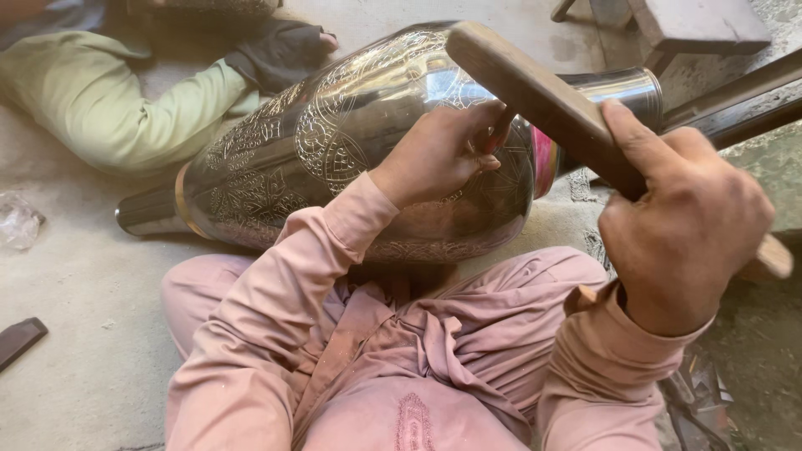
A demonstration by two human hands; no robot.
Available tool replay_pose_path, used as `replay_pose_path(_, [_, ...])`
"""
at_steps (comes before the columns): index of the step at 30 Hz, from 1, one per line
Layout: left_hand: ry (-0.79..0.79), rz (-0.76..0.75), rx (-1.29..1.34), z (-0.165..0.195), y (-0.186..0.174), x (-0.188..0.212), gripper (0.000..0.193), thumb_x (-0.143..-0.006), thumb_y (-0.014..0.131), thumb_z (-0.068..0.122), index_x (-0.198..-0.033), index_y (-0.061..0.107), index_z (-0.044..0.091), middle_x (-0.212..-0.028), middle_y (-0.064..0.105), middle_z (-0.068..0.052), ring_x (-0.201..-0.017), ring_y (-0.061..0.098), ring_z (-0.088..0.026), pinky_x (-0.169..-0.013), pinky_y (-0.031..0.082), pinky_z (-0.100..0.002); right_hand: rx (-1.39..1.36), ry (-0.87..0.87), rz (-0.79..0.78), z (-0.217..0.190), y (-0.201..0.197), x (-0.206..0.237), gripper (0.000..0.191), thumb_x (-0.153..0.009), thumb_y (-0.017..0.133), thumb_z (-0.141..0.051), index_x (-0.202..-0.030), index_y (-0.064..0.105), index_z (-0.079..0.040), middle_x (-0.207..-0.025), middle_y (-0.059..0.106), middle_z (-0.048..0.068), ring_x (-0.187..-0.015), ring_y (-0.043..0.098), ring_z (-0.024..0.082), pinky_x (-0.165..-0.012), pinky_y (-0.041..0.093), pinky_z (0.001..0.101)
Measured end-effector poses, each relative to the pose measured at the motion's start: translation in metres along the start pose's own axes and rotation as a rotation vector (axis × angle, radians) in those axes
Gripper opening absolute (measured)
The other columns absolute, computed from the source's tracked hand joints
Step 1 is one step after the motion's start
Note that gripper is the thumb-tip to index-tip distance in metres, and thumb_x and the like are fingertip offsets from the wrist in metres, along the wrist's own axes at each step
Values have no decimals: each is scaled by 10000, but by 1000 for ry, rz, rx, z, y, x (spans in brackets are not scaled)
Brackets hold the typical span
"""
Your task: The person uses a small chisel and a wooden mallet to engrave intricate patterns onto a large metal vase. They repeatedly tap the chisel to create detailed designs on the vase's surface.
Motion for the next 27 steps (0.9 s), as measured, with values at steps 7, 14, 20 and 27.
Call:
replay_pose_path(7, [-34, -80, 37, 7, -4, -4, 476, -825, 808, 55, -1239, 572, 46, -972, 754, -101, -828, 757, -237, -747, 601, -364, -75, 159, 59, -15, -5, 6, 469, -893, 760, 46, -1284, 796, -211, -883, 728, 44, -647, 594, 177, -596, 427, 330])
replay_pose_path(14, [-31, -116, 15, 13, -8, -3, 490, -840, 811, 34, -1267, 570, 55, -959, 750, -97, -806, 742, -249, -720, 591, -370, -60, 225, 34, -25, -5, 16, 579, -699, 831, 120, -1219, 816, -134, -809, 740, 135, -625, 677, 275, -595, 531, 400])
replay_pose_path(20, [-143, -131, 91, 0, -20, -23, 484, -905, 797, 76, -1290, 505, 59, -977, 750, -66, -821, 775, -182, -728, 651, -317, -580, 336, 219, -11, 3, 30, 677, -822, 813, 159, -1435, 652, -79, -1174, 719, 178, -1057, 743, 254, -926, 581, 324])
replay_pose_path(27, [-1, -235, -1, -7, -18, -32, 584, -912, 787, 51, -1420, 499, 67, -972, 772, -72, -843, 784, -184, -766, 634, -330, -510, 361, 229, -8, 27, 25, 721, -758, 817, 193, -1425, 662, -33, -971, 622, 188, -867, 653, 273, -807, 526, 383])
Point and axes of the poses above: each hand's wrist, its own x-axis away from the middle knuckle, its own y-axis out of the palm, z = x × y, the point moved 3 cm from there along -x, towards the middle knuckle
